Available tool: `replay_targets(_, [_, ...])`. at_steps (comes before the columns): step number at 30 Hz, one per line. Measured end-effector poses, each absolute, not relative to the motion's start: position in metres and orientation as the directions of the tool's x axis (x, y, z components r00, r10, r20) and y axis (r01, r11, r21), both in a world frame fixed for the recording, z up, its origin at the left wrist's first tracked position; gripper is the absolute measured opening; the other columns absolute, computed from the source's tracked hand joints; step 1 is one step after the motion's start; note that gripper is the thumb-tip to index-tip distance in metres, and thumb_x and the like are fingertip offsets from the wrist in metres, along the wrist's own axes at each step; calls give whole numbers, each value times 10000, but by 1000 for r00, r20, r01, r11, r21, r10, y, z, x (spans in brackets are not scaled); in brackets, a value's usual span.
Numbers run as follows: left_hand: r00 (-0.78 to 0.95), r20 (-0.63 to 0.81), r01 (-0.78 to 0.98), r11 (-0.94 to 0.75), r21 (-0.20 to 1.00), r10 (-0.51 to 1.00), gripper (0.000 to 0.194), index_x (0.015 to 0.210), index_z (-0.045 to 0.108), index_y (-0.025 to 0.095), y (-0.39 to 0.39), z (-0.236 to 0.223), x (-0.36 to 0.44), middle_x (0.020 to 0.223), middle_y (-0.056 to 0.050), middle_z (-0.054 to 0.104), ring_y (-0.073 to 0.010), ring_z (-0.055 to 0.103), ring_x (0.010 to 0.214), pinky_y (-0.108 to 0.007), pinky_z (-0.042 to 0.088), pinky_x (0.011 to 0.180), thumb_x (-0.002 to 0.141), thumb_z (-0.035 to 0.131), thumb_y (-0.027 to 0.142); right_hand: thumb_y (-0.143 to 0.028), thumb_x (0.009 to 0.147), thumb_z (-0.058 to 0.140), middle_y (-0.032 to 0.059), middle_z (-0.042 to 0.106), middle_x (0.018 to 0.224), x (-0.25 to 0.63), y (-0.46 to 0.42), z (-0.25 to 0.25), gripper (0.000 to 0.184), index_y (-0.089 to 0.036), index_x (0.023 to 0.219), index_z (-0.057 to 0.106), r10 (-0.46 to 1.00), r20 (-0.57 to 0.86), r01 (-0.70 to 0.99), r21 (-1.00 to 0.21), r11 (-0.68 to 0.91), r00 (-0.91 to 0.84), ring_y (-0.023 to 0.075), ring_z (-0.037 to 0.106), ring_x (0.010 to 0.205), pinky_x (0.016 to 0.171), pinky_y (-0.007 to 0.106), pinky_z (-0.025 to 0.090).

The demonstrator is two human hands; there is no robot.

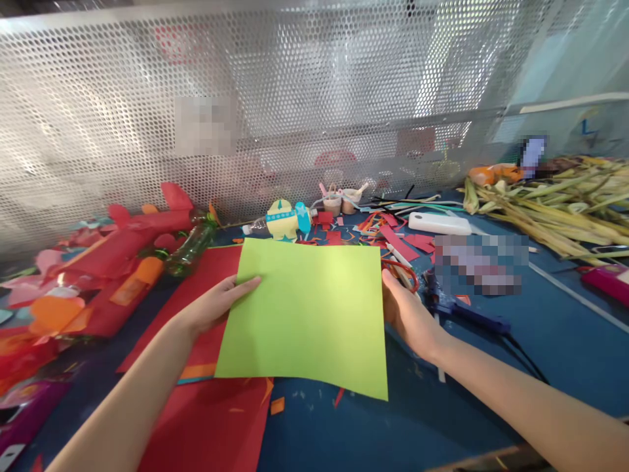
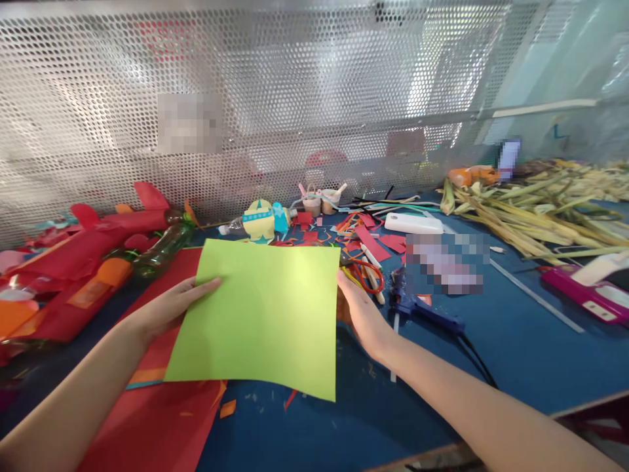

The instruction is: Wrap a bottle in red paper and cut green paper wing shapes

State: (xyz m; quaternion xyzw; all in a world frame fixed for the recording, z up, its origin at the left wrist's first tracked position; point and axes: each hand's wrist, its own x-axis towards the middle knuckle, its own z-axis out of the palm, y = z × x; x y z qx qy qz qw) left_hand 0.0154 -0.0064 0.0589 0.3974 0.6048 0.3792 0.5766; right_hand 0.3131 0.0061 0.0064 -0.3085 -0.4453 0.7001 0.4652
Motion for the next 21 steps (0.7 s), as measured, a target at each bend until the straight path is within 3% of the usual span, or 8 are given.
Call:
replay_targets(4, [-52, -388, 23, 390, 921, 920, 460, 984, 712, 194, -6, 60, 16, 977, -99, 747, -255, 716, 847, -269, 587, 686, 601, 800, 432, -611, 801, 509, 54, 667, 1153, 312, 3, 11, 559, -263, 1235, 565, 832, -51, -441, -829, -344, -553, 282, 564, 1142, 926, 436, 455])
replay_targets(9, [-33, -411, 56, 412, 909, 911, 482, 1011, 703, 190, -8, 62, 17, 941, -109, 753, -273, 716, 842, -317, 581, 734, 608, 790, 441, -666, 876, 317, 62, 554, 1317, 314, -5, 12, 634, -266, 1346, 462, 701, 51, -369, -876, -310, -711, 271, 499, 1219, 958, 435, 428])
replay_targets(12, [41, -443, 127, 436, 891, 895, 516, 1045, 693, 184, -11, 65, 10, 931, -115, 754, -311, 709, 853, -388, 567, 760, 597, 792, 421, -545, 903, 432, 46, 399, 1451, 316, -10, 11, 593, -320, 1433, 291, 592, 64, -217, -958, -190, -803, 233, 434, 1278, 1001, 406, 393])
replay_targets(14, [131, -462, 215, 430, 877, 877, 530, 1038, 698, 177, -13, 66, 3, 952, -98, 752, -337, 686, 919, -412, 545, 791, 564, 806, 386, -452, 864, 564, 58, 323, 1490, 317, -13, 12, 710, -324, 1461, 200, 530, 55, -98, -994, -54, -846, 229, 392, 1306, 1029, 401, 365])
replay_targets(18, [249, -478, 341, 385, 857, 843, 475, 974, 718, 187, -14, 68, -8, 992, -50, 746, -352, 604, 1086, -407, 494, 875, 530, 799, 335, -409, 774, 680, 83, 265, 1501, 320, -16, 16, 845, -295, 1465, 207, 520, 55, 95, -962, 257, -852, 263, 285, 1358, 1090, 441, 263])
replay_targets(21, [221, -473, 377, 373, 848, 853, 440, 926, 728, 207, -13, 67, -10, 1067, -33, 722, -350, 560, 1149, -413, 452, 933, 505, 805, 308, -468, 773, 666, 73, 226, 1522, 322, -18, 20, 852, -288, 1468, 207, 496, 93, 91, -938, 335, -863, 265, 175, 1400, 1120, 441, 181])
